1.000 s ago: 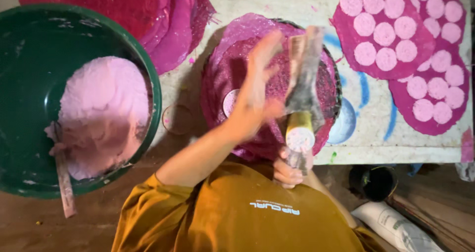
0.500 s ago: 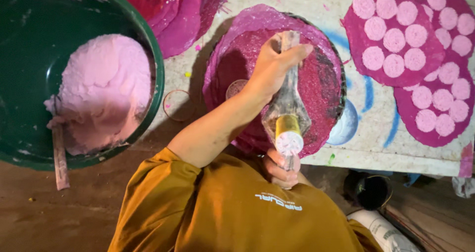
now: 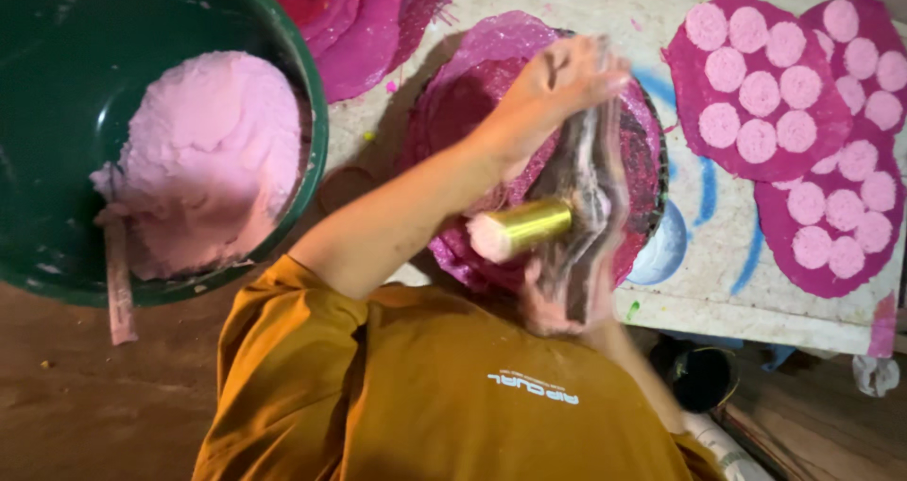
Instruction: The person uses a wooden manual extruder tool to scoop pink paste from a bucket and applies several small circular portions of the paste onto round pink mats.
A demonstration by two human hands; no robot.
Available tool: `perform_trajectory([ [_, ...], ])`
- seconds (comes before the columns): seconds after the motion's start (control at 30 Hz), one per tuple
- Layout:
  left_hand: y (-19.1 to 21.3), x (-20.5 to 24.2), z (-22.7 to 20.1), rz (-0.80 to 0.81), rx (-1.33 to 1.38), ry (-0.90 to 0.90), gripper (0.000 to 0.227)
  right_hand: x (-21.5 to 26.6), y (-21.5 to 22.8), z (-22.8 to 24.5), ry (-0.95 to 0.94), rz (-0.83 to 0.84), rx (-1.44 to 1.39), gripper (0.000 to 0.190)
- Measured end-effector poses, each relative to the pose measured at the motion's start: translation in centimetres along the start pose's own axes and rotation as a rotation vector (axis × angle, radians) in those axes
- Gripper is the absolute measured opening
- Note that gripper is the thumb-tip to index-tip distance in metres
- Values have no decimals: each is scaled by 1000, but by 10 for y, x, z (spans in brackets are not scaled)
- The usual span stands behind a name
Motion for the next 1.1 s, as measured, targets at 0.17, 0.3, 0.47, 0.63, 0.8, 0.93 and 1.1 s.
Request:
perform_trajectory([
  [0.17, -32, 8, -31, 377, 185, -67, 59, 26, 17, 72, 17, -455, 555, 107],
  [0.3, -18, -2, -40, 351, 397, -276, 48, 29, 14, 118, -31, -443, 885, 98],
  [0.47, -4, -22, -30, 343, 568, -265, 42, 35, 21, 159, 55, -646, 1421, 90],
  [0.63, 1, -31, -29, 254, 633, -310, 42, 41, 14, 183, 106, -801, 1732, 84],
  [0.8, 13, -39, -23, 60, 665, -345, 46, 32, 2, 185, 190, -826, 1745, 79],
  [0.93, 28, -45, -15, -68, 643, -429, 50, 17, 6, 180, 154, -861, 1793, 77],
  [1.1, 71, -60, 17, -261, 577, -526, 48, -10, 2, 166, 436, -688, 1991, 71],
])
Point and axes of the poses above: each hand's wrist, its own x-axis away from the middle knuckle, its own y-axis out of the back of the hand, z = x × y, the point moved 9 cm from there along -x, towards the middle knuckle, and after that the axes turned 1 degree about x, right-handed, at the moved point
